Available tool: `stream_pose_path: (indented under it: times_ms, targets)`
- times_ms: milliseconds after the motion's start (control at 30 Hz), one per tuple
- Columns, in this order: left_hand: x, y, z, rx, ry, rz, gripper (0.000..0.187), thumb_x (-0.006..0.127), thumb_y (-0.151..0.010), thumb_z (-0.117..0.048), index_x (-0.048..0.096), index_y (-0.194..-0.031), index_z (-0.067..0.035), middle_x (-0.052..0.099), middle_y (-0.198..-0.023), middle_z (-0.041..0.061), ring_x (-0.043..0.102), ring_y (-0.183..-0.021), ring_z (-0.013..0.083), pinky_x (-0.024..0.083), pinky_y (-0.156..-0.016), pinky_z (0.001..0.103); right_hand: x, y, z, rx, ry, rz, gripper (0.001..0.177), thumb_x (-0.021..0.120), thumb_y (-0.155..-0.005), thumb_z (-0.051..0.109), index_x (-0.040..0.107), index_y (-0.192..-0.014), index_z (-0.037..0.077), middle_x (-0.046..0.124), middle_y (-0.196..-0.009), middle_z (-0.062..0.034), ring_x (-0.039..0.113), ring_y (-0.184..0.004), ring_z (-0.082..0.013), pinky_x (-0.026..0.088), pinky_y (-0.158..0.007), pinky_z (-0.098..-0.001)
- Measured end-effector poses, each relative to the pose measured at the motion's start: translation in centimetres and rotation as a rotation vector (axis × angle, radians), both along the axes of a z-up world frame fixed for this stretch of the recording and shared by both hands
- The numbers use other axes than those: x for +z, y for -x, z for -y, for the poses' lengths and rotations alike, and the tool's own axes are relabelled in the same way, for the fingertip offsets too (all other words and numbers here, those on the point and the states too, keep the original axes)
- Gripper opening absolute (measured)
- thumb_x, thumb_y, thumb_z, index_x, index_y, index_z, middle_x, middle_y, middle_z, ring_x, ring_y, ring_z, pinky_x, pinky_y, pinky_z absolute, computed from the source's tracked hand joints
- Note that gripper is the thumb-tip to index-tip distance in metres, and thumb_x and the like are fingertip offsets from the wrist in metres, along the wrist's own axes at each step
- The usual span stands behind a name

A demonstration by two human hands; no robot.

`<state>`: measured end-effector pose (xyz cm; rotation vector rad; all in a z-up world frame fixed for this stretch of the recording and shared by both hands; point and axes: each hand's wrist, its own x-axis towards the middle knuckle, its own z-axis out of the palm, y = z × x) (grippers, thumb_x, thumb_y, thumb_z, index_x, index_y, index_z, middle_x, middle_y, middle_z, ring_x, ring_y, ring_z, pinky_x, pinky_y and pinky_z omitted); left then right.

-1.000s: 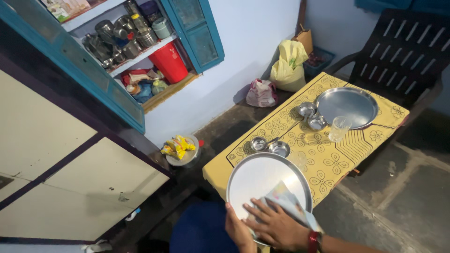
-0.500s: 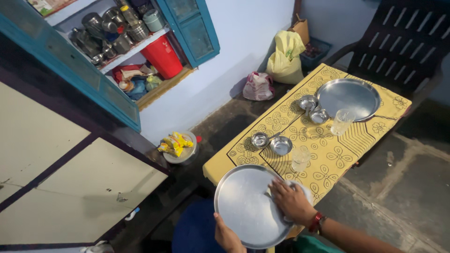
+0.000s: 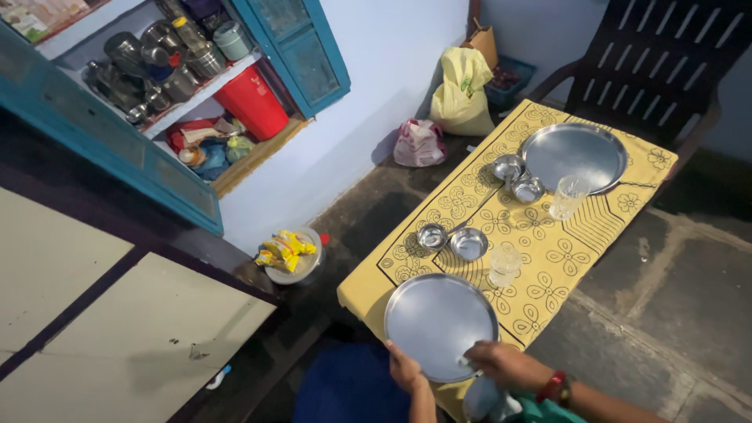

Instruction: The person wipes metal plates, bowls, and glasses with a cloth, handling them one at a time and placing them back on the table.

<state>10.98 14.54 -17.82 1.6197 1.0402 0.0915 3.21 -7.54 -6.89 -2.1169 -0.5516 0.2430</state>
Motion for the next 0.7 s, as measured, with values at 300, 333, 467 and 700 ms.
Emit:
stream_pose_path:
  times_ms: [300, 333, 467, 700]
  targets:
    - [0.1, -3.7, -1.4, -0.141, -0.198, -0.026, 0.059, 0.043, -0.101, -0.058, 0.074, -0.118, -0.011, 0.077, -0.113, 0.015, 0.073, -0.097, 0.0365, 0.056, -0.084, 0.045, -1.5, 3.3, 8.7, -0.647, 0.009, -0.480, 0.053, 0.061, -0.087, 0.051, 0.077, -0.124, 0.017, 0.082, -0.101, -0.0073, 0.078, -0.090, -0.0230, 0.060, -0.081, -0.0385]
    - [0.4, -3.9, -1.8, -0.143, -0.200, -0.034, 0.059, 0.043, -0.101, -0.058, 0.074, -0.118, -0.011, 0.077, -0.113, 0.015, 0.073, -0.097, 0.0365, 0.056, -0.084, 0.045, -2.6, 4.0, 10.0, -0.630, 0.137, -0.557, 0.060, 0.058, -0.086, 0.059, 0.074, -0.124, 0.016, 0.082, -0.100, -0.0103, 0.078, -0.091, -0.0244, 0.060, -0.083, -0.0386]
    - [1.5, -5.2, -3.0, -0.287, -0.655, 0.085, 0.040, 0.056, -0.097, -0.042, 0.072, -0.118, -0.012, 0.067, -0.111, 0.018, 0.069, -0.096, 0.0380, 0.056, -0.080, 0.047, -6.5, 8.1, 13.3, -0.334, 0.653, -0.867, 0.080, 0.054, -0.084, 0.077, 0.081, -0.108, 0.006, 0.082, -0.099, -0.0157, 0.078, -0.095, -0.0275, 0.059, -0.090, -0.0389]
    - [1.3, -6.5, -4.2, -0.382, -0.756, -0.024, 0.027, 0.065, -0.092, -0.034, 0.076, -0.115, -0.022, 0.068, -0.104, 0.011, 0.068, -0.094, 0.0318, 0.057, -0.076, 0.047, -8.5, 11.4, 12.5, -0.705, 0.273, -0.970, 0.069, 0.061, -0.084, 0.065, 0.080, -0.114, 0.006, 0.082, -0.101, -0.0163, 0.076, -0.094, -0.0268, 0.058, -0.087, -0.0386]
